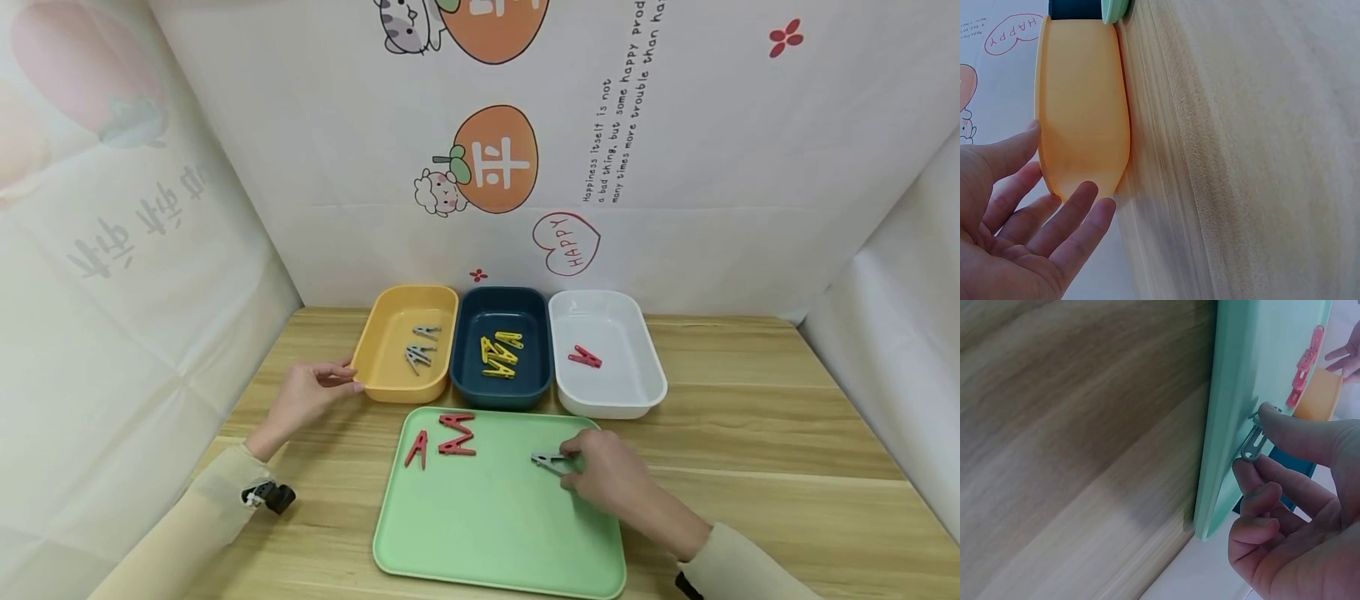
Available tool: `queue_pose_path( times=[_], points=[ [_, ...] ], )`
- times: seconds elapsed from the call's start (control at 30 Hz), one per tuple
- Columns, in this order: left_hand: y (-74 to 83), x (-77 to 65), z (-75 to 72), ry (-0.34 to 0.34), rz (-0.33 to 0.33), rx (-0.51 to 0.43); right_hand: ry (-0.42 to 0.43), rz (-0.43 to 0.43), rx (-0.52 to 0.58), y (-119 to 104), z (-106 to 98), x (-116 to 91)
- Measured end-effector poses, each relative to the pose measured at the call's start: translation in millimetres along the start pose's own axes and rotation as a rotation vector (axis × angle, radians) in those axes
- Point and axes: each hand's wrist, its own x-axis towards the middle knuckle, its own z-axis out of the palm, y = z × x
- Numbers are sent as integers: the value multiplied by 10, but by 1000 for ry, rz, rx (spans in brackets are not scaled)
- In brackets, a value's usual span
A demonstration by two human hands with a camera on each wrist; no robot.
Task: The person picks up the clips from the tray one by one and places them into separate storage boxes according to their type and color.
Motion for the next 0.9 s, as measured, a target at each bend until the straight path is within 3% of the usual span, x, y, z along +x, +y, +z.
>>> queue_pose_path(
  times=[0.4,0.7,0.9],
  points=[
    [7,-7,2,1,10,-9,13,-18,-17,41,-1,-12],
    [-3,-14,7,1,10,-19,9,19,70,35,-110,-27],
    [1,-5,7,5,15,-28,29,10,68,12,-148,-25]
  ],
)
